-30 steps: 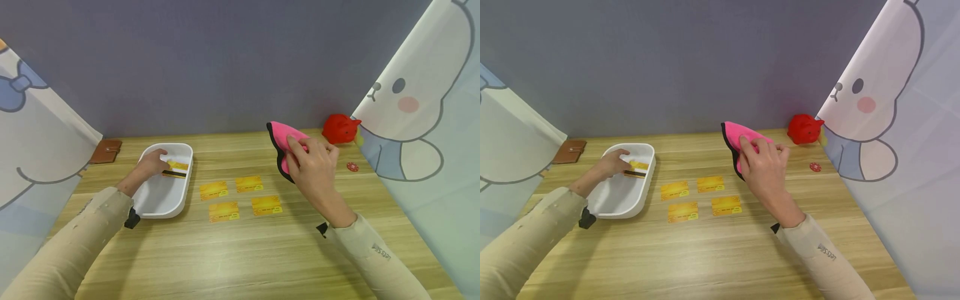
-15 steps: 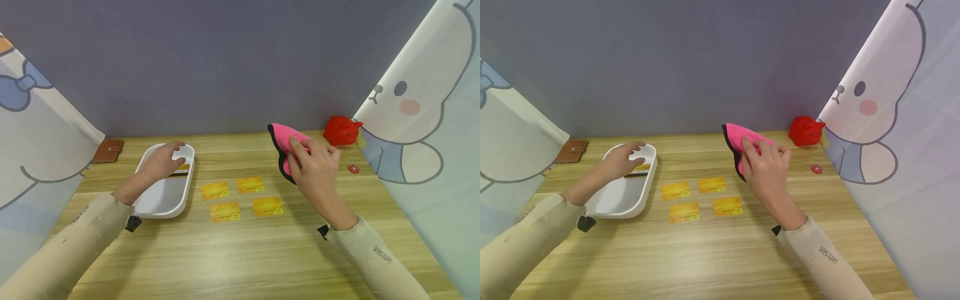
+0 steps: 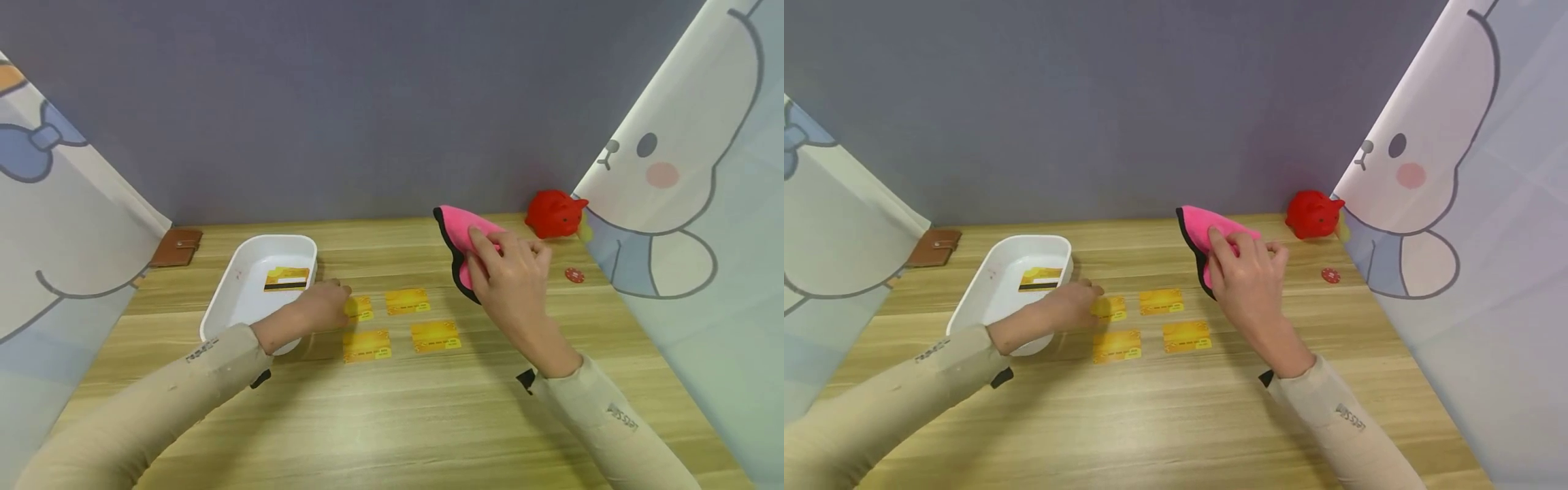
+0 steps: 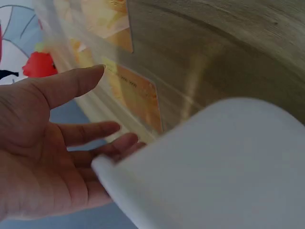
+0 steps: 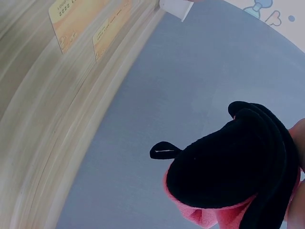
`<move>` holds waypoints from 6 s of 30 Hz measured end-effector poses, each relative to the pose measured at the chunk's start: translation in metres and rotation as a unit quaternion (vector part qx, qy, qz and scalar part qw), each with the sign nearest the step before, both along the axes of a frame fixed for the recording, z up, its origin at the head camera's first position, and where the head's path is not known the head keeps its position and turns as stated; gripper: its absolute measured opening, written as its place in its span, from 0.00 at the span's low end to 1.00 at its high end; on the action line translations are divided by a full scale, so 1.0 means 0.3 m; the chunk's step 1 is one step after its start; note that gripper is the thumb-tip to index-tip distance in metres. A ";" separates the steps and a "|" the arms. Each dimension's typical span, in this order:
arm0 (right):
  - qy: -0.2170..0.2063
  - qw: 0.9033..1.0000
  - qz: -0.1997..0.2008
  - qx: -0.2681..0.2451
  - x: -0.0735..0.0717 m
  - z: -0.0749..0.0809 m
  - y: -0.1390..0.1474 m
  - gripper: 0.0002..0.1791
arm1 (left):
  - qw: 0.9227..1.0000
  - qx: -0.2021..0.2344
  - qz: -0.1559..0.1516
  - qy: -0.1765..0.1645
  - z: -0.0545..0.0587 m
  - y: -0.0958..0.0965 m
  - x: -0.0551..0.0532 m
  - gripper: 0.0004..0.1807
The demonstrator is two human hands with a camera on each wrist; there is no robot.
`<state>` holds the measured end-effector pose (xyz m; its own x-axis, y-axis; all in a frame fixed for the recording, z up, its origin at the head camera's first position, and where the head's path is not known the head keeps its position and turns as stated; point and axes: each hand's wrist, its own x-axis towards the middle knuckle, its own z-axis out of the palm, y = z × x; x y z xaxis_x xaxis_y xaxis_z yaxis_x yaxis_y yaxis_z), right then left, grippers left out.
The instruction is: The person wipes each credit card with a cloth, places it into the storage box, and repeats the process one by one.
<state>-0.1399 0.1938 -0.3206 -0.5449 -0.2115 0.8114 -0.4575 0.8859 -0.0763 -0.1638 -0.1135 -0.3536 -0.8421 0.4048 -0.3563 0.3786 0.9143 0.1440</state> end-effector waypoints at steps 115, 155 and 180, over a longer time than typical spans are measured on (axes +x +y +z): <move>0.082 0.996 0.017 -0.001 -0.042 0.010 -0.098 0.11 | 0.747 0.624 0.224 -0.050 0.196 0.167 0.028 0.28; 0.078 0.997 0.008 0.001 -0.061 0.003 -0.005 0.13 | 0.770 0.612 0.181 0.012 0.200 0.127 0.036 0.16; 0.072 0.997 0.018 -0.033 -0.044 0.024 0.003 0.14 | 0.830 0.533 0.101 0.126 0.177 0.109 0.034 0.07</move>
